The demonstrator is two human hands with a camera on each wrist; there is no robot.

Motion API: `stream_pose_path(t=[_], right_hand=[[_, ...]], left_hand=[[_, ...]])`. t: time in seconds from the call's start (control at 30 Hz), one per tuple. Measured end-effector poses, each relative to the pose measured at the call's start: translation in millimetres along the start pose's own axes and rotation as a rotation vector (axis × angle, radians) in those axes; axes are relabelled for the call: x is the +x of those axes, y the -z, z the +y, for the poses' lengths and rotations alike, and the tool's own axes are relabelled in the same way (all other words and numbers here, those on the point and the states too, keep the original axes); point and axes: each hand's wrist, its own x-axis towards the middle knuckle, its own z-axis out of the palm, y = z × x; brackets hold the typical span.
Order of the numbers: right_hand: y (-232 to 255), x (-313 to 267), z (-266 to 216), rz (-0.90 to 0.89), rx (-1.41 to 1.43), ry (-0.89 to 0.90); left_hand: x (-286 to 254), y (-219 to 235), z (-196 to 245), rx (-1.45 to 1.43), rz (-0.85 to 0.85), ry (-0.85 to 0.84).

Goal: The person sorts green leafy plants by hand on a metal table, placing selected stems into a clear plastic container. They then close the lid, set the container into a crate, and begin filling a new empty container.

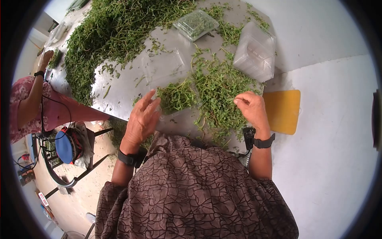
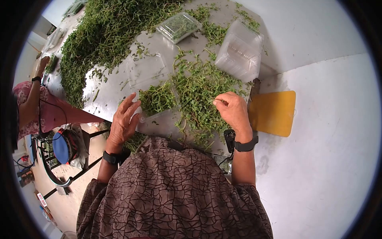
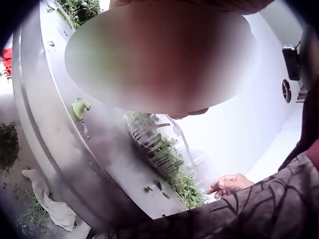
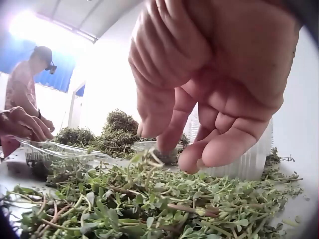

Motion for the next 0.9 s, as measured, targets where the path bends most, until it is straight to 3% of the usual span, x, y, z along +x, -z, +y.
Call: stream_pose_path(t=[0.13,0.2,0.23,0.3,0.43,0.53,0.6,0.73,0.83,0.9], right_hand=[[-7.1,8.6,9.8,0.194,-0.007,-0.029],[-7.8,15.7,10.9,0.217,-0.264,-0.027],[-9.6,19.9,11.9,0.217,-0.265,-0.027],[-16.3,29.3,16.5,0.153,-0.417,-0.079],[-25.3,41.2,27.6,0.041,-0.542,-0.11],[-18.0,42.2,28.2,0.135,-0.476,-0.052],[-0.6,38.2,14.1,0.171,-0.106,-0.17],[14.3,26.9,-0.8,0.125,0.133,-0.152],[10.5,23.7,5.1,0.11,0.208,-0.125],[7.2,23.9,8.5,0.061,0.089,-0.156]], left_hand=[[-4.5,-8.4,-6.5,-0.026,0.069,-0.01],[-9.5,-13.1,-9.4,-0.108,0.141,0.068],[-9.4,-13.7,-8.4,-0.11,0.142,0.069],[-9.1,-13.1,-5.5,-0.264,0.183,0.224],[-5.0,-11.7,-4.3,-0.249,0.19,0.247],[-5.3,-10.3,-5.2,-0.278,0.223,0.253],[-7.0,-8.3,-7.9,-0.278,0.241,0.256],[-8.9,-11.7,-11.2,-0.373,0.268,0.339],[-10.3,-11.9,-10.2,-0.426,0.256,0.385],[-12.5,-13.3,-14.4,-0.411,0.135,0.393]])
